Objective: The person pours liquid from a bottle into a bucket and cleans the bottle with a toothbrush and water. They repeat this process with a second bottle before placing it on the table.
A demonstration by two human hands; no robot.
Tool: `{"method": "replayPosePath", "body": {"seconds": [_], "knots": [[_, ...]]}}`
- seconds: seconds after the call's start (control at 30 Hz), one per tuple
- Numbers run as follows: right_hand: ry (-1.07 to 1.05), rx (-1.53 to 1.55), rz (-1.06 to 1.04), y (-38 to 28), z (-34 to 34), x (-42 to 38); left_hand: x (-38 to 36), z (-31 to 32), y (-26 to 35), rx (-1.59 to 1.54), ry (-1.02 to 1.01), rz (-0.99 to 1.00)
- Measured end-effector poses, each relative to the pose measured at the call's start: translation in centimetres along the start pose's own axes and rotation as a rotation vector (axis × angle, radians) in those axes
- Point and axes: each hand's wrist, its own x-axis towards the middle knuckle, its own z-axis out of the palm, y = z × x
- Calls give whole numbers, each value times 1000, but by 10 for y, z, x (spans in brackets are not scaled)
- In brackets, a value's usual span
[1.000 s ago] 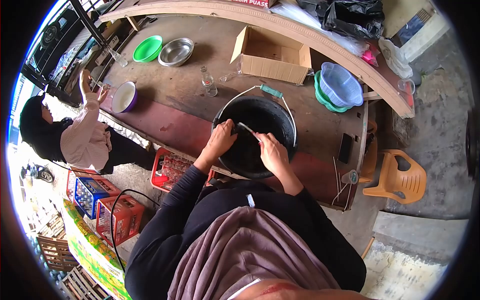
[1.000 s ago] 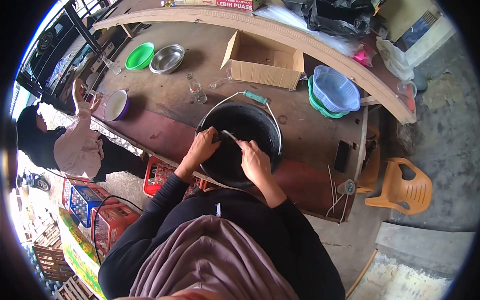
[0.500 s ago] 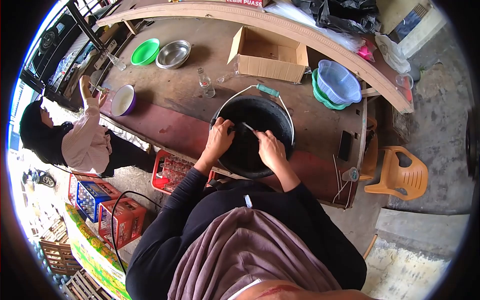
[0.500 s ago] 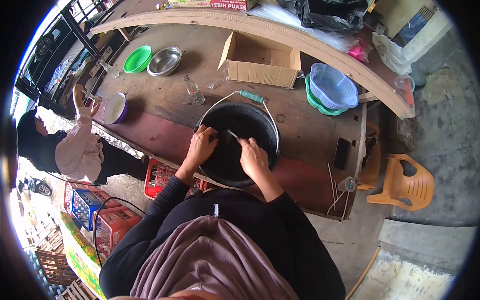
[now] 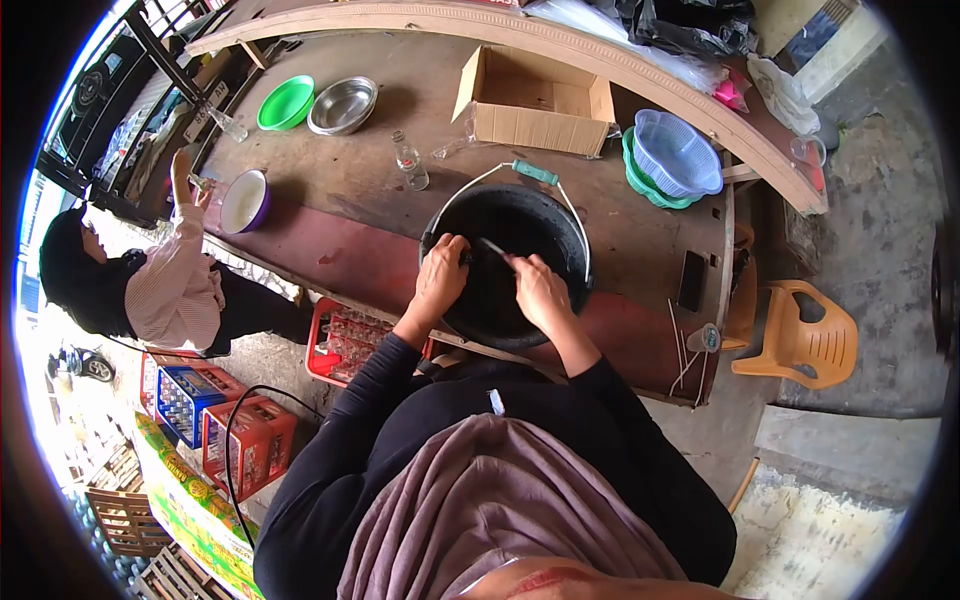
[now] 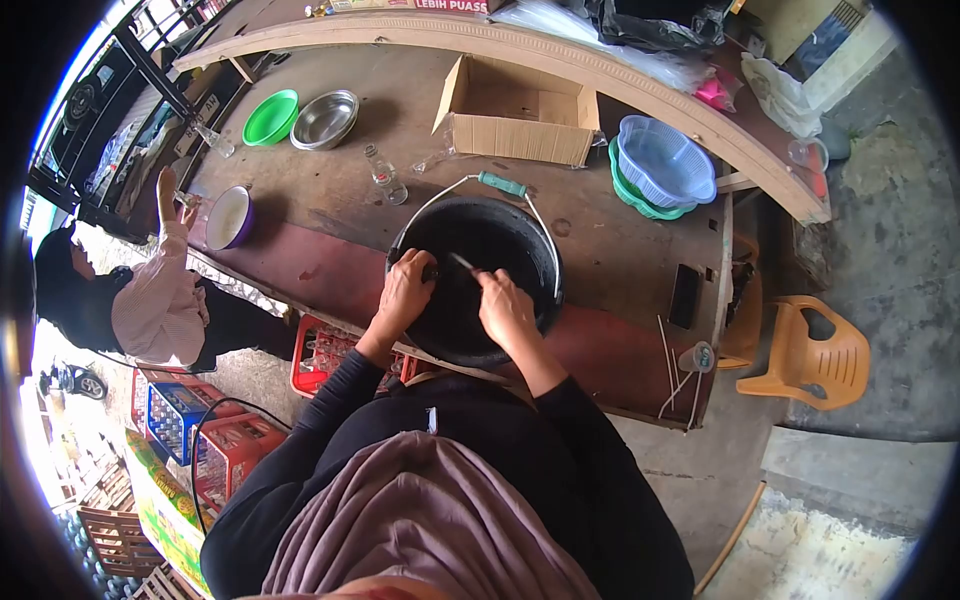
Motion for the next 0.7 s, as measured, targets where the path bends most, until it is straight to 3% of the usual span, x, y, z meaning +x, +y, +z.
{"method": "replayPosePath", "body": {"seconds": [0.1,0.17,0.23,0.37,0.5,0.63,0.7], "knots": [[6,-106,76,6,2,3,2,0,0,26,5,-4],[35,108,-45,-15,-14,-3,0,4,-5,20,8,13],[27,136,-68,-20,-15,-3,0,5,-4,29,-5,-3],[8,-67,129,6,5,4,1,7,-5,37,-22,-21],[14,132,-35,-18,-15,-4,-1,6,-4,54,-15,-45],[-12,-31,60,0,-4,-2,-2,-1,5,18,-46,-79],[-29,-97,100,6,-6,-2,-1,0,-1,30,-109,-4]]}}
